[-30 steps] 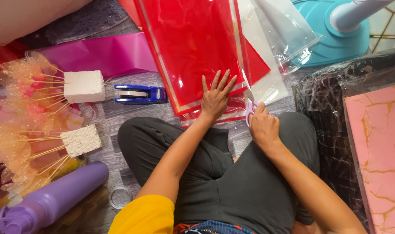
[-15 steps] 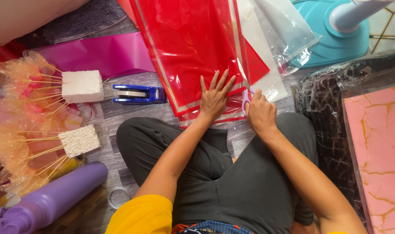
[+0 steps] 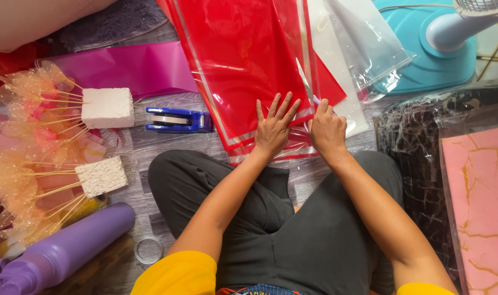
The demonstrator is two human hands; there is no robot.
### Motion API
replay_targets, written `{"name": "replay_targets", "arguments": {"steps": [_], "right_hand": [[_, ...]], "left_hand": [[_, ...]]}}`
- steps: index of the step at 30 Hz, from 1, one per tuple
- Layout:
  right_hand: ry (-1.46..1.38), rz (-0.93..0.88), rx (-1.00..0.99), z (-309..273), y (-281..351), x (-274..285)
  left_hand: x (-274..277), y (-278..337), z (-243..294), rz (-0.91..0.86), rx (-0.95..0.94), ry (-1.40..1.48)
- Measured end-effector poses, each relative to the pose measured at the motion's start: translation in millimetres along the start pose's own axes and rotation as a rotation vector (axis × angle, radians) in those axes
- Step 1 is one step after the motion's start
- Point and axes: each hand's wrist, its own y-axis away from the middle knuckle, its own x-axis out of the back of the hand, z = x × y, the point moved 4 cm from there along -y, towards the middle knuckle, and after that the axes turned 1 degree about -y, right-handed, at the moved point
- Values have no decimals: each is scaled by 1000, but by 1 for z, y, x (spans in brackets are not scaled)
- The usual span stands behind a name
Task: Cutting red plastic wrapping sheets with scissors and organizing them into a stack on the floor.
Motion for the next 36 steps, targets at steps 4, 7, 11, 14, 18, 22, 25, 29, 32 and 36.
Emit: {"name": "replay_targets", "arguments": {"steps": [4,7,11,14,18,22,25,29,32,36], "right_hand": [[-1,46,12,-3,-22,-5],[32,80,22,-6,-41,-11],[96,162,35,-9,-64,-19],[162,225,49,-9,-79,-33],[181,259,57,-8,-97,-54],[174,262,73,-7,-117,-71],[77,161,56,-5,-135,-106],[-43,70,66,-9,-166,-112],[-57,63,48,-14,-194,-109],[-155,21,41,-18,-232,-131]], "left_hand": [[-1,0,-1,-1,0,-6],[0,1,0,2,2,-8],[3,-1,0,8,18,6],[2,-1,-1,9,26,-1],[1,0,0,15,29,14],[3,-1,0,10,35,49],[8,-2,1,10,40,54],[13,-3,2,19,52,82],[18,-4,2,21,52,87],[14,-4,2,14,61,107]]}}
